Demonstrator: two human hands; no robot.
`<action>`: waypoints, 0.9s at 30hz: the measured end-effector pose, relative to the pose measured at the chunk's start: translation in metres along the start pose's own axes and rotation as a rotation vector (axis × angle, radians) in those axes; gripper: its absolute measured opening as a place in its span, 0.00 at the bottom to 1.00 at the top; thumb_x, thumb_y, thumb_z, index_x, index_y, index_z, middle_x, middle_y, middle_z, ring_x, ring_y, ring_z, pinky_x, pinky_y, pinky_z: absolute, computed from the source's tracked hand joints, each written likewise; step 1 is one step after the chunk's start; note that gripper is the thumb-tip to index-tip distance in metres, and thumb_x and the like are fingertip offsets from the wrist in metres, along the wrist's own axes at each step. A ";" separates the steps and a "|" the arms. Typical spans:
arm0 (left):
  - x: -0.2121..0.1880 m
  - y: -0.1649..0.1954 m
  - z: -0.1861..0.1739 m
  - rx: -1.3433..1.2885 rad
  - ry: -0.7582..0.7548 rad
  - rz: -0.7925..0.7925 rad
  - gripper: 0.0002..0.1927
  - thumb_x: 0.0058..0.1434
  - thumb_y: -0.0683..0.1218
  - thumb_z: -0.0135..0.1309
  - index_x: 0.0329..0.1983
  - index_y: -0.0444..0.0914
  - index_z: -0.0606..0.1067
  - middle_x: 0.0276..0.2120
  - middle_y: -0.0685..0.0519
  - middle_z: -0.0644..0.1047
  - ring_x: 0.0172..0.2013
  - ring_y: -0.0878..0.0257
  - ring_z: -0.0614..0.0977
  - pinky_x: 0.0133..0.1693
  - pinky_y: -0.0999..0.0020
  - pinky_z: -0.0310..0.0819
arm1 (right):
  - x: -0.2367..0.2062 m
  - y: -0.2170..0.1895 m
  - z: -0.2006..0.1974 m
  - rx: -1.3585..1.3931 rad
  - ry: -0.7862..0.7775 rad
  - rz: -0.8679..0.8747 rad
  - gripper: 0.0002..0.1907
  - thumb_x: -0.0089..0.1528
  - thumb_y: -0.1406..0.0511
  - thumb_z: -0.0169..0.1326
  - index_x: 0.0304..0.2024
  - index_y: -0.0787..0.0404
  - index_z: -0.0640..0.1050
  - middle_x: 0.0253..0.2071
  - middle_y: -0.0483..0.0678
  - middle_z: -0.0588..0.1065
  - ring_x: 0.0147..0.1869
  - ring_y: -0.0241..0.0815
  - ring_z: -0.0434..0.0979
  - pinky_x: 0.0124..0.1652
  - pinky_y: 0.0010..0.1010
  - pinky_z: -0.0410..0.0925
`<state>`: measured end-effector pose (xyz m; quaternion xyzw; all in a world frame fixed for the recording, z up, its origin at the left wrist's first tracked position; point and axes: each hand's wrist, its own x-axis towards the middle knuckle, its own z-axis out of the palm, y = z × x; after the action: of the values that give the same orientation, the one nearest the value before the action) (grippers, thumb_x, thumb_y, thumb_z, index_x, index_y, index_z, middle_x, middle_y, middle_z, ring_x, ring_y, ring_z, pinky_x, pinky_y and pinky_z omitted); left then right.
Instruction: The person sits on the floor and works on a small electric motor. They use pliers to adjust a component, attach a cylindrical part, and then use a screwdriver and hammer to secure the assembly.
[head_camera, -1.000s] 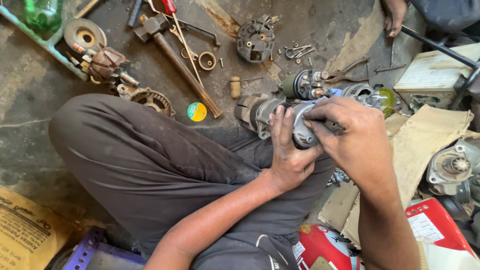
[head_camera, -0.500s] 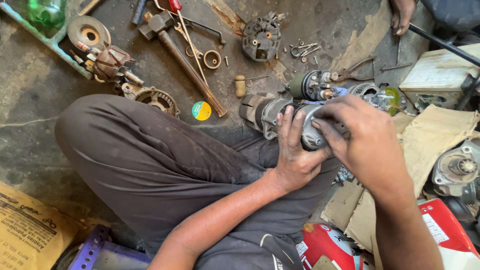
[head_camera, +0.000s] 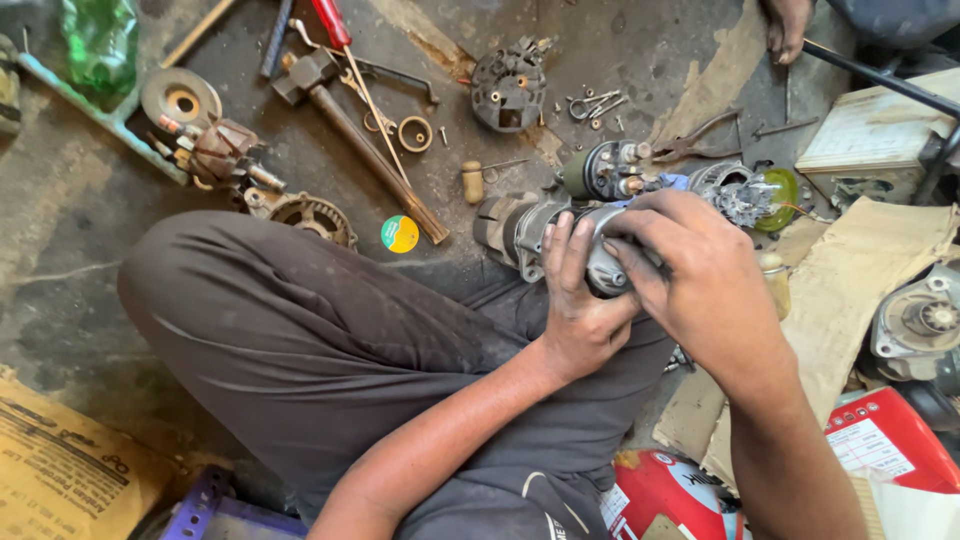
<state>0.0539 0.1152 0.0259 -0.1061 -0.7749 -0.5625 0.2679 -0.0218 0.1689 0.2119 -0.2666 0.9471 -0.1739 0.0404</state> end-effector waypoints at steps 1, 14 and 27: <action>0.000 0.000 0.000 -0.001 0.001 0.004 0.14 0.58 0.42 0.62 0.47 0.48 0.83 0.76 0.39 0.46 0.77 0.32 0.50 0.77 0.33 0.43 | 0.001 0.001 -0.002 0.000 -0.008 -0.006 0.10 0.59 0.70 0.61 0.44 0.65 0.79 0.44 0.55 0.76 0.50 0.57 0.78 0.49 0.43 0.71; 0.005 0.004 -0.002 0.016 -0.049 0.020 0.24 0.55 0.39 0.61 0.55 0.51 0.82 0.75 0.38 0.44 0.76 0.33 0.48 0.76 0.36 0.42 | -0.010 0.015 -0.025 0.134 0.150 0.034 0.09 0.62 0.70 0.61 0.44 0.66 0.79 0.42 0.54 0.78 0.44 0.51 0.81 0.44 0.40 0.73; 0.019 0.008 -0.008 0.072 -0.134 0.038 0.33 0.55 0.35 0.58 0.62 0.57 0.80 0.76 0.43 0.44 0.77 0.40 0.49 0.79 0.47 0.43 | -0.113 0.101 0.020 0.926 0.512 0.420 0.36 0.62 0.50 0.60 0.61 0.69 0.69 0.43 0.46 0.70 0.44 0.34 0.68 0.43 0.24 0.63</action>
<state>0.0444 0.1082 0.0445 -0.1481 -0.8088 -0.5207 0.2297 0.0291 0.3019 0.1558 0.0234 0.7843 -0.6184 -0.0441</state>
